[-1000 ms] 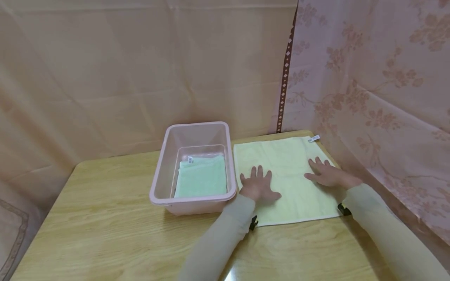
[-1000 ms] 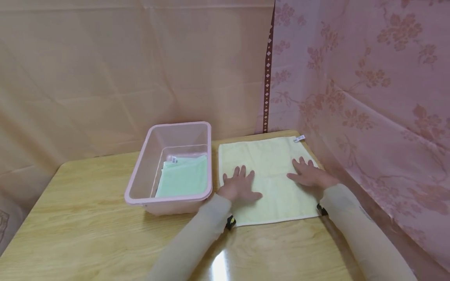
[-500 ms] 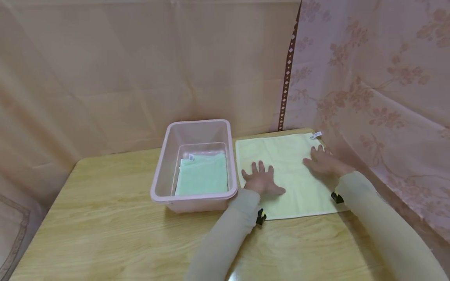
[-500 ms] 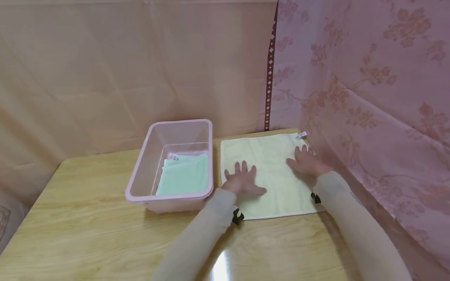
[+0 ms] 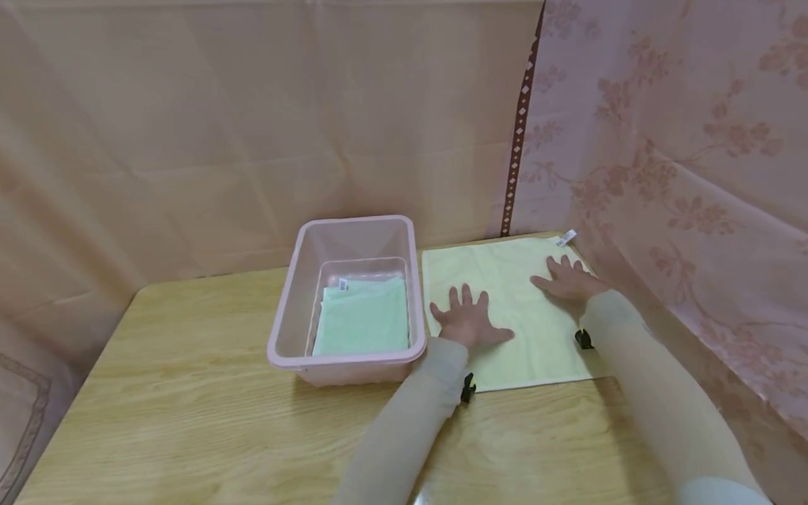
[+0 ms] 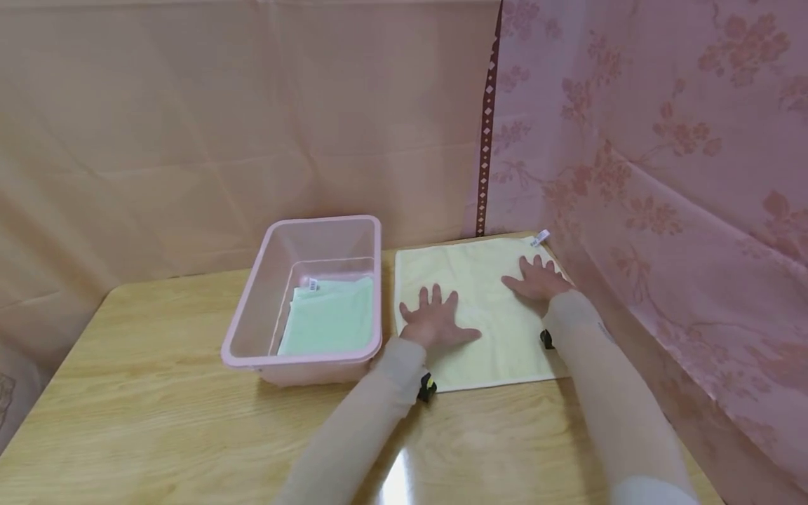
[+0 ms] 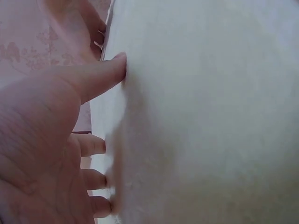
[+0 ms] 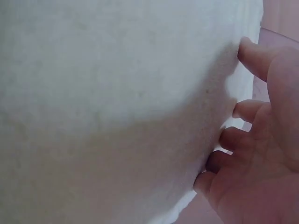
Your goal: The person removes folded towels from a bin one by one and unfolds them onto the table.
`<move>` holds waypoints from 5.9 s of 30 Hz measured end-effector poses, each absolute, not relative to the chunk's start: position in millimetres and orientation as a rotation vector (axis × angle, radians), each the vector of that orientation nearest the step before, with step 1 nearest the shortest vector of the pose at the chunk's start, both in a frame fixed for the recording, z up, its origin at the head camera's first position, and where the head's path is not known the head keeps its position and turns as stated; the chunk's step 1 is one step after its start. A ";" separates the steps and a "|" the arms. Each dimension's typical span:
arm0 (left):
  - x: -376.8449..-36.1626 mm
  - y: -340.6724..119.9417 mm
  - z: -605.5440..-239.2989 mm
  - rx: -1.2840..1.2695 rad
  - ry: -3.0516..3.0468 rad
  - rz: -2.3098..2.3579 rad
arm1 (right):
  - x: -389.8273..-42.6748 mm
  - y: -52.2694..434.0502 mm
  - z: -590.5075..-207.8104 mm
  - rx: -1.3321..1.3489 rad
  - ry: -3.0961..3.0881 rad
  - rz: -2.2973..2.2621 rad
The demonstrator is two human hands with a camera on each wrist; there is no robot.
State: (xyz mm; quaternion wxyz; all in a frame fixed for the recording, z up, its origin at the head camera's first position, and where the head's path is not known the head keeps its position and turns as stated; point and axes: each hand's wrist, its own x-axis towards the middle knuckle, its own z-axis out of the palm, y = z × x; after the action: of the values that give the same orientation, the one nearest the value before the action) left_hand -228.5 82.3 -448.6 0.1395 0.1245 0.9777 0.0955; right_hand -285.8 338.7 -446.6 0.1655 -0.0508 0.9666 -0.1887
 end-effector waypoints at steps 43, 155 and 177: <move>-229.7 92.0 -452.8 0.335 2.844 0.178 | -317.8 338.8 -450.4 -0.176 2.838 -0.560; -203.0 -268.0 -407.4 0.575 2.257 1.658 | -244.9 140.7 -398.7 -0.527 1.664 -1.774; -205.2 -262.6 -422.4 0.546 2.189 1.730 | -240.5 129.0 -406.9 -0.467 1.624 -1.883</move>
State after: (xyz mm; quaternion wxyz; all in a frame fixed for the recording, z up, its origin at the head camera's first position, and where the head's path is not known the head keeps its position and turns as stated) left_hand -205.2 -262.6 -422.4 0.1490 0.1898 0.7614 0.6017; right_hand -240.5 129.0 -406.9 0.3010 -0.1760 0.6122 -0.7096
